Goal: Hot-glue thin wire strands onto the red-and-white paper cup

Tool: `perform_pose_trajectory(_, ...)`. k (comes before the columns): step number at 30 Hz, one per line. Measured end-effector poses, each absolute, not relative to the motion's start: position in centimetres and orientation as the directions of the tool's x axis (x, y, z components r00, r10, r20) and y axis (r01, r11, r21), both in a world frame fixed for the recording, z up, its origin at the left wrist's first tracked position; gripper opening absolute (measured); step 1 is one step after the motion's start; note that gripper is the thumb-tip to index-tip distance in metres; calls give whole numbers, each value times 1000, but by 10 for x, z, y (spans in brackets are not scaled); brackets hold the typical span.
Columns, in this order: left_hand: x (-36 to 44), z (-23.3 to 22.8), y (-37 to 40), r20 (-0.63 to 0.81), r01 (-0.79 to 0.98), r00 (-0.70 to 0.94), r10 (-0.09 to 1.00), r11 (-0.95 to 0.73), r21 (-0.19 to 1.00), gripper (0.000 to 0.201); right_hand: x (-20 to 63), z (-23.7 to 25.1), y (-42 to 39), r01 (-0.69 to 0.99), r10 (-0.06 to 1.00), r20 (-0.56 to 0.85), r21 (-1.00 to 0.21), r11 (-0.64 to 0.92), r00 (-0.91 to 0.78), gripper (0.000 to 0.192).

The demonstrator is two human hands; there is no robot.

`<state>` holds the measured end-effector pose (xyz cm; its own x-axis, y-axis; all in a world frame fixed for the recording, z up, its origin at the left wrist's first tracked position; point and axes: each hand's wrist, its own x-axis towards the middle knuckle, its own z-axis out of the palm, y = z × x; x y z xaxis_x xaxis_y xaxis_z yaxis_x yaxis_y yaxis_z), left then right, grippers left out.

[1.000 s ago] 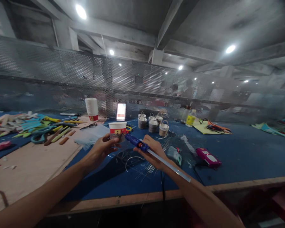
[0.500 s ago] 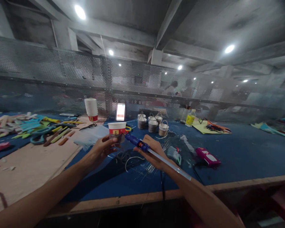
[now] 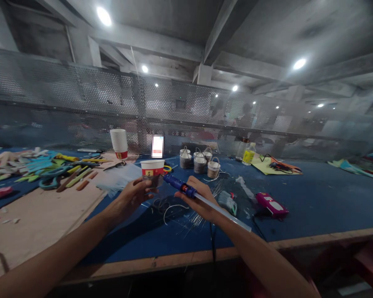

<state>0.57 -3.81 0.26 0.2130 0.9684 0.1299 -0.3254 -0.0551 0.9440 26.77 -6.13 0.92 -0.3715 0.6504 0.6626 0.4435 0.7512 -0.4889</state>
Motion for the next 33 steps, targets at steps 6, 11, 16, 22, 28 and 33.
perform_pose_trajectory(6, 6, 2, -37, 119, -334, 203, 972, -46, 941, 30, 268, 12, -64, 431, 652, 660, -499, 752, -373, 38)
perform_pose_trajectory(11, 4, -1, -36, 132, -353, 242, 961, -39, 935, 31, 268, 12, -63, 432, 661, 660, -511, 743, -357, 41)
perform_pose_trajectory(16, 5, 3, -38, 115, -342, 243, 963, -26, 939, 32, 269, 10, -61, 417, 655, 656, -513, 751, -373, 38)
perform_pose_trajectory(22, 1, -3, -35, 119, -367, 282, 952, -8, 930, 30, 269, 9, -61, 375, 630, 687, -511, 773, -362, 35)
perform_pose_trajectory(28, 2, -1, -36, 106, -368, 261, 960, -3, 930, 33, 271, 3, -57, 310, 744, 574, -679, 666, -342, 31)
perform_pose_trajectory(33, 9, 9, -40, 86, -344, 198, 977, -13, 939, 41, 277, 8, -49, 674, 820, 552, -549, 494, -152, 29)
